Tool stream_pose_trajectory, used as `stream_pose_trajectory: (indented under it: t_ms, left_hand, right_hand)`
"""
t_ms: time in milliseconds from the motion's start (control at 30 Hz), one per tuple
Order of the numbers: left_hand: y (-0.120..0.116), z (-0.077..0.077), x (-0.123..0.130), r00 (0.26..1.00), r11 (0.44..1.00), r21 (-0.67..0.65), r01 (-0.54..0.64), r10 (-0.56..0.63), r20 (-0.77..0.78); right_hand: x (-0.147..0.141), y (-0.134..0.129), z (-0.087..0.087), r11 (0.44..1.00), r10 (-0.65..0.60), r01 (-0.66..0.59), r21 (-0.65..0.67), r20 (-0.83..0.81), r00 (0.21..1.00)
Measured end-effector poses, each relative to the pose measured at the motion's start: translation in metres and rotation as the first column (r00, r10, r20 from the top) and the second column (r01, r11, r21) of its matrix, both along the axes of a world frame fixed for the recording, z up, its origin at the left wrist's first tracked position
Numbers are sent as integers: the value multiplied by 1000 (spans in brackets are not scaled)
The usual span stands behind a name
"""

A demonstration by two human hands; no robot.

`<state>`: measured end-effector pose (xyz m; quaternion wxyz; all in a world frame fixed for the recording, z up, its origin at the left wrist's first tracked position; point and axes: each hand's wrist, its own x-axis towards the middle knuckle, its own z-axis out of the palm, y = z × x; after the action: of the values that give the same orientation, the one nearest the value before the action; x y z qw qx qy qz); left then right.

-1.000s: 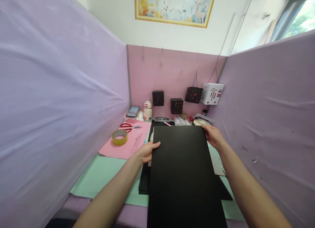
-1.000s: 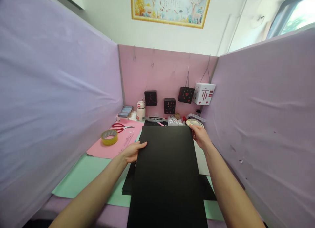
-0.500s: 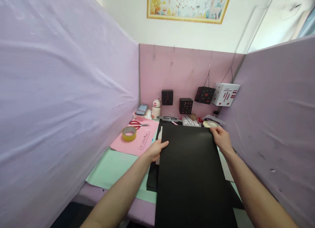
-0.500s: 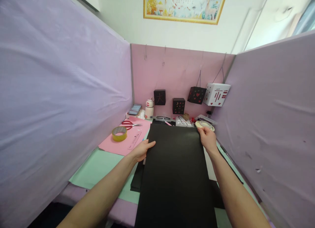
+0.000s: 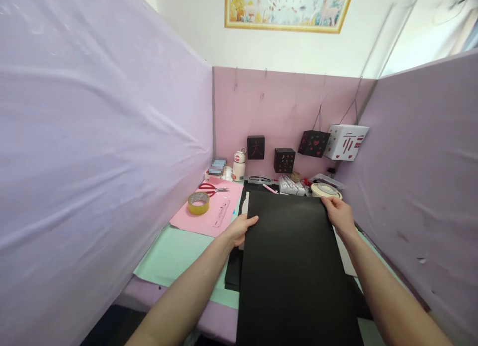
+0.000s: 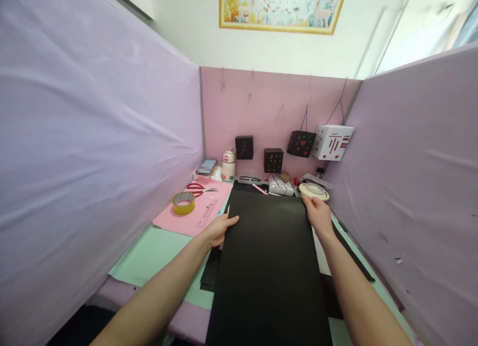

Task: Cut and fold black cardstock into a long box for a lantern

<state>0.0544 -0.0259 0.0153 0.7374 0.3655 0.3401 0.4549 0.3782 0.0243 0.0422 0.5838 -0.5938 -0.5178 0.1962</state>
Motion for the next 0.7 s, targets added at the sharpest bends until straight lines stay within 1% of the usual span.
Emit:
stream_pose_trajectory:
  t_ms: [67,133,233,300,367,467,533,600,700]
  left_hand:
    - [-1,1,-1,1000,1000,1,-17,17,8]
    - [-1,1,-2,999,999,10,-47,47,22]
    - [-1,3,-3,996,997,25,-78,77,42]
    - [-2,3,-2,996,996,31,-80,79,48]
    - [-3,5,-2,995,996,38,-81,79,56]
    - [-6,10,-1,992,994,50,-97,93,84]
    - [-9,15,-1,989,992,70,-108,101,104]
    - [-12,19,-1,988,988,98,-116,104,112]
    - [-15,24,-1,989,985,133,-109,94,114]
  right_hand:
    - [-1,-8,2,997,50,-54,-50,-79,996]
    - [-2,-16,3,985,125,-139,-102,-138,983]
    - [-4,-25,2,966,199,-223,-134,-172,965]
    - [-5,-27,3,965,202,-225,-131,-171,964]
    - [-8,-27,8,974,178,-194,-117,-135,975]
    - [-14,-26,23,989,118,-118,-90,-15,993]
    - [-18,-26,37,992,107,-104,-71,34,994]
    - [-24,-26,52,988,151,-150,-47,17,988]
    - [-33,-28,74,971,237,-239,-23,-65,969]
